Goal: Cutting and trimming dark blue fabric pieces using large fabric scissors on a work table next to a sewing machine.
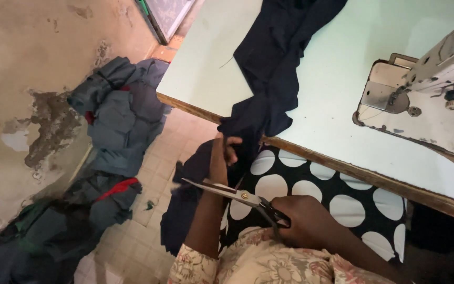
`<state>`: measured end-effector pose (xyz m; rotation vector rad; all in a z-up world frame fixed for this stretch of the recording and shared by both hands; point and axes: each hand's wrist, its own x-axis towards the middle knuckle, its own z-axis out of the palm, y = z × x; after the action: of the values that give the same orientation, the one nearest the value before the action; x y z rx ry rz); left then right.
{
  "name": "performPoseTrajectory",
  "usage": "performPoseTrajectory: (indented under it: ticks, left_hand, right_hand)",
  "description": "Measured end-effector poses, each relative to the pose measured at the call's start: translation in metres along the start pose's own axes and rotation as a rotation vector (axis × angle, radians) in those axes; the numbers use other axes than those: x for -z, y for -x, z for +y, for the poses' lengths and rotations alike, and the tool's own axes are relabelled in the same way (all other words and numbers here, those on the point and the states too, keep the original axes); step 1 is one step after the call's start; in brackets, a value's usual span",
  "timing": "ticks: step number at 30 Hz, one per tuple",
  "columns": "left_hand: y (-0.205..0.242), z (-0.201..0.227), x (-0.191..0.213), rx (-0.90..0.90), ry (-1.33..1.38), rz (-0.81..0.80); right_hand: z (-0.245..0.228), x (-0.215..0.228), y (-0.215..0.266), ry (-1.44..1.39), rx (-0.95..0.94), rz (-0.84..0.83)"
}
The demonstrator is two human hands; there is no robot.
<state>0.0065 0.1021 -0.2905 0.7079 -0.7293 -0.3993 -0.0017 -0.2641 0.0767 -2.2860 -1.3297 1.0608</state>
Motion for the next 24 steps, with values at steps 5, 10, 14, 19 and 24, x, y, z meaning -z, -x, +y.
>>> performPoseTrajectory:
  ticks: [5,10,14,19,24]
  left_hand:
    - [-0.015,-0.013,-0.006,-0.542,0.116,0.819]
    - [-0.161,0.13,-0.225,-0.94,-0.337,1.163]
    - [-0.191,0.181,-0.303,-0.955,-0.547,0.974]
    - [-0.201,0.168,-0.334,-0.948,-0.266,0.881]
    - [-0.223,0.137,-0.337,-0.82,0.022,0.766]
  right_hand:
    - [0.013,-0.005,0.0,0.058,-0.035,0.053]
    - [0.025,-0.01,0.009,0.038,0.155,0.276]
    - [0.024,-0.006,0.015,-0.116,0.429,0.43]
    - [0.042,-0.018,0.009,-0.384,0.426,0.424]
    - [0.042,-0.025,0.005,-0.715,0.347,0.276]
